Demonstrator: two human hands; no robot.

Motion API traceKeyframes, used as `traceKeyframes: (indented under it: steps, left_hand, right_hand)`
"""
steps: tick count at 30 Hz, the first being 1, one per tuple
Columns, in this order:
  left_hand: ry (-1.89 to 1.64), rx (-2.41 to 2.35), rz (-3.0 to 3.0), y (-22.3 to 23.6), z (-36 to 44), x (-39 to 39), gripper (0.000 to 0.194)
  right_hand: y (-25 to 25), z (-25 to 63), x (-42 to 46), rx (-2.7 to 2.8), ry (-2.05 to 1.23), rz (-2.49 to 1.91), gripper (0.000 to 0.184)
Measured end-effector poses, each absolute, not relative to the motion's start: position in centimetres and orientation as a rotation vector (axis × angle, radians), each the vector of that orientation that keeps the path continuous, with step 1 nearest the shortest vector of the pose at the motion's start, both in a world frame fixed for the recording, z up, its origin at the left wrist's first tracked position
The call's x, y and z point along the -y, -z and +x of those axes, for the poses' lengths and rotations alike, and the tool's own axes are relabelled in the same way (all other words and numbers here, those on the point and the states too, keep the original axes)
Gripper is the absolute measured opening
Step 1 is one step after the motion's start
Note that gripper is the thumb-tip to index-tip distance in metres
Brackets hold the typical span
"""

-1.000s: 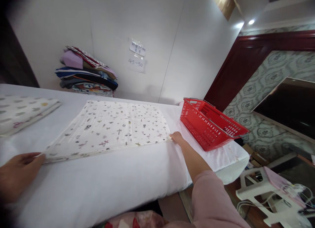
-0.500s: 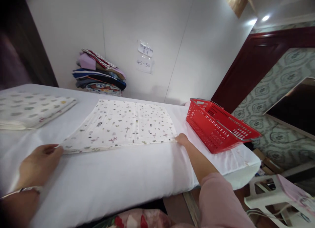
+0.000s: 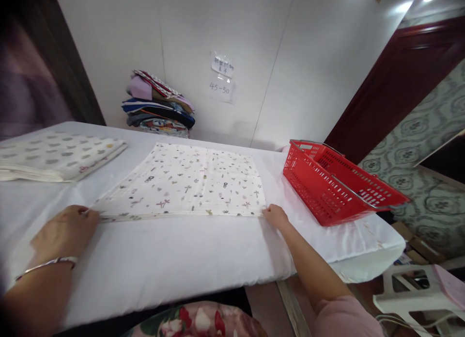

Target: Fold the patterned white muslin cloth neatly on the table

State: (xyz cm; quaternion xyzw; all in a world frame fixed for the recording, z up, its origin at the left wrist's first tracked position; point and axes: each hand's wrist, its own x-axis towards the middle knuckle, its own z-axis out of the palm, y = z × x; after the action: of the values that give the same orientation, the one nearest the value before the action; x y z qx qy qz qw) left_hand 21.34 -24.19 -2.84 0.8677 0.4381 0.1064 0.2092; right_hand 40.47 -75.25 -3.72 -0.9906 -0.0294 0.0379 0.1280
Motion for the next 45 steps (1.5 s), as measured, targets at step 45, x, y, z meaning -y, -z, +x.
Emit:
traceKeyframes:
  steps: [45]
  left_hand:
    - [-0.464, 0.436, 2.681, 5.5, 33.1, 48.9, 0.021]
  right_hand:
    - [5.8, 37.4, 70.2, 1.195, 0.476, -2.431, 0.018]
